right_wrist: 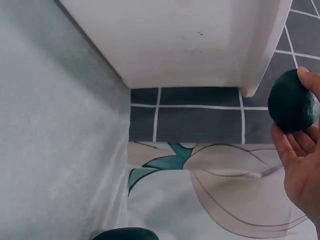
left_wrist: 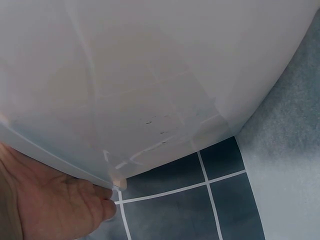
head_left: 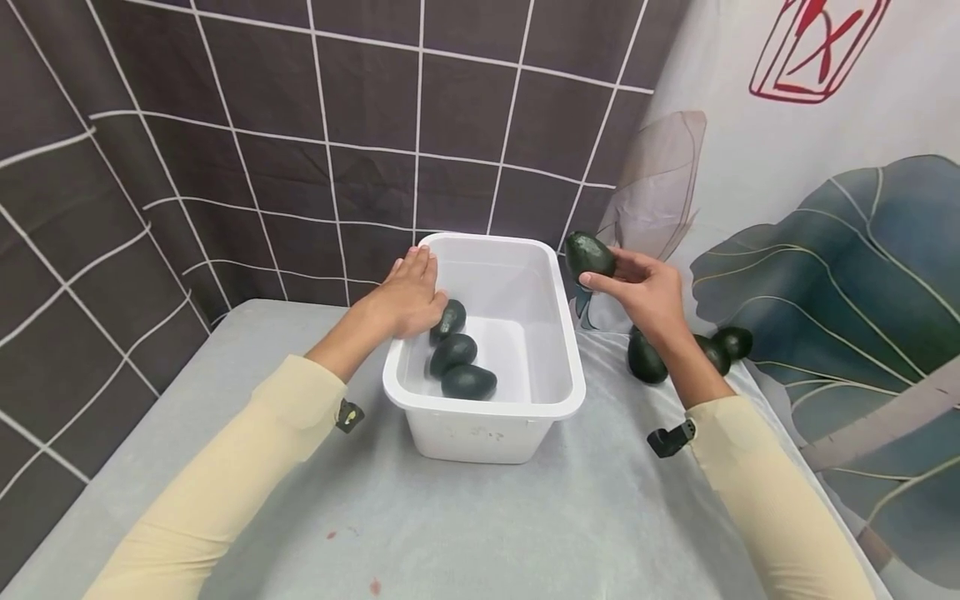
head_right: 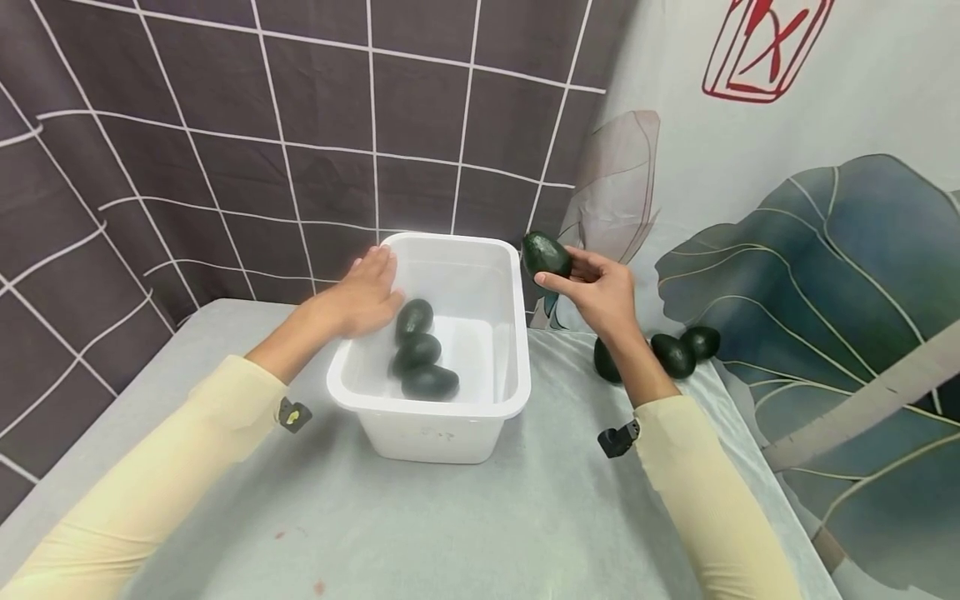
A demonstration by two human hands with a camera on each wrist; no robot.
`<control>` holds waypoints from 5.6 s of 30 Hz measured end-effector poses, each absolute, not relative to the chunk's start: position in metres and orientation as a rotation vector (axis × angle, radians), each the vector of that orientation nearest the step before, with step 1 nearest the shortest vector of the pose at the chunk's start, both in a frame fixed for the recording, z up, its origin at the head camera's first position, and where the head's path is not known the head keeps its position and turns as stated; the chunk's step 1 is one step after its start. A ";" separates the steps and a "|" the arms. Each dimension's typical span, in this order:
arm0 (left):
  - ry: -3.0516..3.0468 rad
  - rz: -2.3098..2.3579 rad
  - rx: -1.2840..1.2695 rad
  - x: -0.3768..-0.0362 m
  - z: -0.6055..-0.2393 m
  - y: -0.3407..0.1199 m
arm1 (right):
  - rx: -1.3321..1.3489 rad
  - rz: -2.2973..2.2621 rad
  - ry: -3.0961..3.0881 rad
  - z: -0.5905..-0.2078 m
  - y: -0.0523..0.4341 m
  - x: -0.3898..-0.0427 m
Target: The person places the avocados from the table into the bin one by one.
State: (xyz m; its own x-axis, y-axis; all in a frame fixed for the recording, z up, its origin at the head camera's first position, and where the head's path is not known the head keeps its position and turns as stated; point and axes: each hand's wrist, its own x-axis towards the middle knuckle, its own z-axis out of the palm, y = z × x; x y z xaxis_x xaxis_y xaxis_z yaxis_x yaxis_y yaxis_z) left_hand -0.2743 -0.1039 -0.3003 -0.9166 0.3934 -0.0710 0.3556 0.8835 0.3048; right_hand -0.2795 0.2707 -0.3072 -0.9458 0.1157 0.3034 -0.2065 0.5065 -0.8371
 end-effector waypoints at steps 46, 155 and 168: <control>2.920 0.435 0.569 -0.275 -0.301 -0.103 | 0.247 1.446 -2.476 -0.283 0.225 -0.299; 2.915 0.419 0.551 -0.275 -0.300 -0.102 | 0.166 1.428 -2.449 -0.331 0.264 -0.296; 2.921 0.416 0.542 -0.274 -0.299 -0.102 | 0.116 1.406 -2.453 -0.336 0.282 -0.288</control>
